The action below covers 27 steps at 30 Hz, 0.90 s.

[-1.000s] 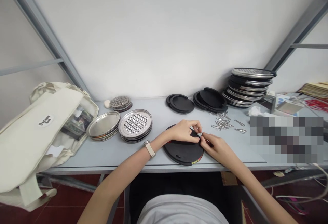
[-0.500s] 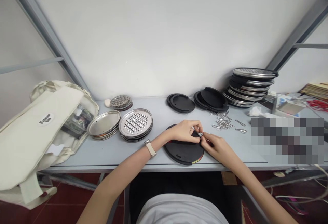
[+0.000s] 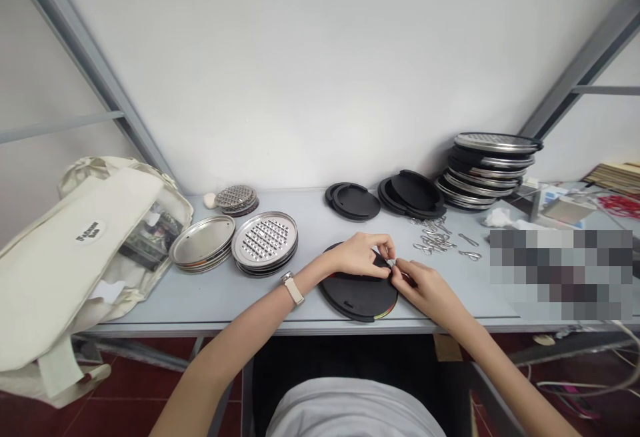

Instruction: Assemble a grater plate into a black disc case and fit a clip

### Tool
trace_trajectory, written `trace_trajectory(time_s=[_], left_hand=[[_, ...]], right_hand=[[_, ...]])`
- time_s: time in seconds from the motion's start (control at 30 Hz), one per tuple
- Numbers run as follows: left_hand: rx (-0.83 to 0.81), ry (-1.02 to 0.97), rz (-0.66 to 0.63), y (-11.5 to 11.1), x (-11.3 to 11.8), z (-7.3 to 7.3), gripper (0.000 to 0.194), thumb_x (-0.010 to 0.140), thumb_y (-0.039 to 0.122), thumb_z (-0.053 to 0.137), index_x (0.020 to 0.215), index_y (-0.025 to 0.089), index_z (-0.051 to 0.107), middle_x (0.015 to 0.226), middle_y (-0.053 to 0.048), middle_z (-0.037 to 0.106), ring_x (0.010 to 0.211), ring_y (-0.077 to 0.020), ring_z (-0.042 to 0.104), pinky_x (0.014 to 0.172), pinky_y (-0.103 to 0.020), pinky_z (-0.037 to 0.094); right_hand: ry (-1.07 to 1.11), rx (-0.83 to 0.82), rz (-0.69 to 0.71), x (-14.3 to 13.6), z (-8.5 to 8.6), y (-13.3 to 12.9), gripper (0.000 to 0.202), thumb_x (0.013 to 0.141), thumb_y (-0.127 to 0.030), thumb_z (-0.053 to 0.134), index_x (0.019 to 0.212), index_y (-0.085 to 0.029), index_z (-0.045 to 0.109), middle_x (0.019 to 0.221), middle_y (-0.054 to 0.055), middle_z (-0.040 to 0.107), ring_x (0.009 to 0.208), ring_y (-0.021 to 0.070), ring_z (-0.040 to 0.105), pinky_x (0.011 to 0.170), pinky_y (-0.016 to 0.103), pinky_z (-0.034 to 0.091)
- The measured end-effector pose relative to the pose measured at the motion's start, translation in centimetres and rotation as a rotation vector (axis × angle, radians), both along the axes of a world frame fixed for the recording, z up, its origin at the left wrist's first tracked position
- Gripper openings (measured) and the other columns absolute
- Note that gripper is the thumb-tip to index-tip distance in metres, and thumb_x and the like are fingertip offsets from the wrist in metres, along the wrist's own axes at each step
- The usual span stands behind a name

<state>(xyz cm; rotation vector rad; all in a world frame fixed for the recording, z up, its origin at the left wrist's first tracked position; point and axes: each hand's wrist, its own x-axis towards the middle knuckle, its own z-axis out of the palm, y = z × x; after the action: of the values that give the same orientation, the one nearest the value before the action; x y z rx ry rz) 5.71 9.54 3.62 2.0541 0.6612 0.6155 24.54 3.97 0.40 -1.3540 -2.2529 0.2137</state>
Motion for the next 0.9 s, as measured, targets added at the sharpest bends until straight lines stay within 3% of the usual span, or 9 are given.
trace_trajectory(time_s=[0.43, 0.63, 0.9], left_hand=[[0.015, 0.038, 0.021, -0.18, 0.08, 0.3, 0.027, 0.066, 0.016, 0.066, 0.09, 0.017, 0.056, 0.091, 0.0, 0.062, 0.051, -0.0026, 0.039, 0.055, -0.019, 0.036], [0.088, 0.048, 0.025, -0.19, 0.09, 0.34, 0.029, 0.064, 0.016, 0.068, 0.091, 0.017, 0.057, 0.091, 0.0, 0.062, 0.065, -0.0073, 0.051, 0.064, -0.02, 0.04], [0.094, 0.059, 0.019, -0.17, 0.09, 0.31, 0.028, 0.065, 0.015, 0.068, 0.091, 0.016, 0.057, 0.092, -0.001, 0.062, 0.07, -0.0096, 0.053, 0.065, -0.021, 0.041]], right_hand=[[-0.013, 0.037, 0.002, 0.08, -0.15, 0.08, 0.027, 0.089, -0.028, 0.041, 0.063, -0.023, 0.041, 0.054, -0.002, 0.046, 0.049, 0.0138, 0.046, 0.05, 0.024, 0.032], [-0.026, 0.053, 0.011, 0.09, -0.14, 0.04, 0.027, 0.09, -0.028, 0.04, 0.064, -0.022, 0.04, 0.055, -0.002, 0.046, 0.05, 0.0136, 0.046, 0.051, 0.025, 0.032], [-0.007, 0.063, 0.016, 0.06, -0.08, 0.03, 0.026, 0.089, -0.027, 0.041, 0.064, -0.022, 0.042, 0.054, -0.001, 0.047, 0.05, 0.0141, 0.046, 0.05, 0.024, 0.032]])
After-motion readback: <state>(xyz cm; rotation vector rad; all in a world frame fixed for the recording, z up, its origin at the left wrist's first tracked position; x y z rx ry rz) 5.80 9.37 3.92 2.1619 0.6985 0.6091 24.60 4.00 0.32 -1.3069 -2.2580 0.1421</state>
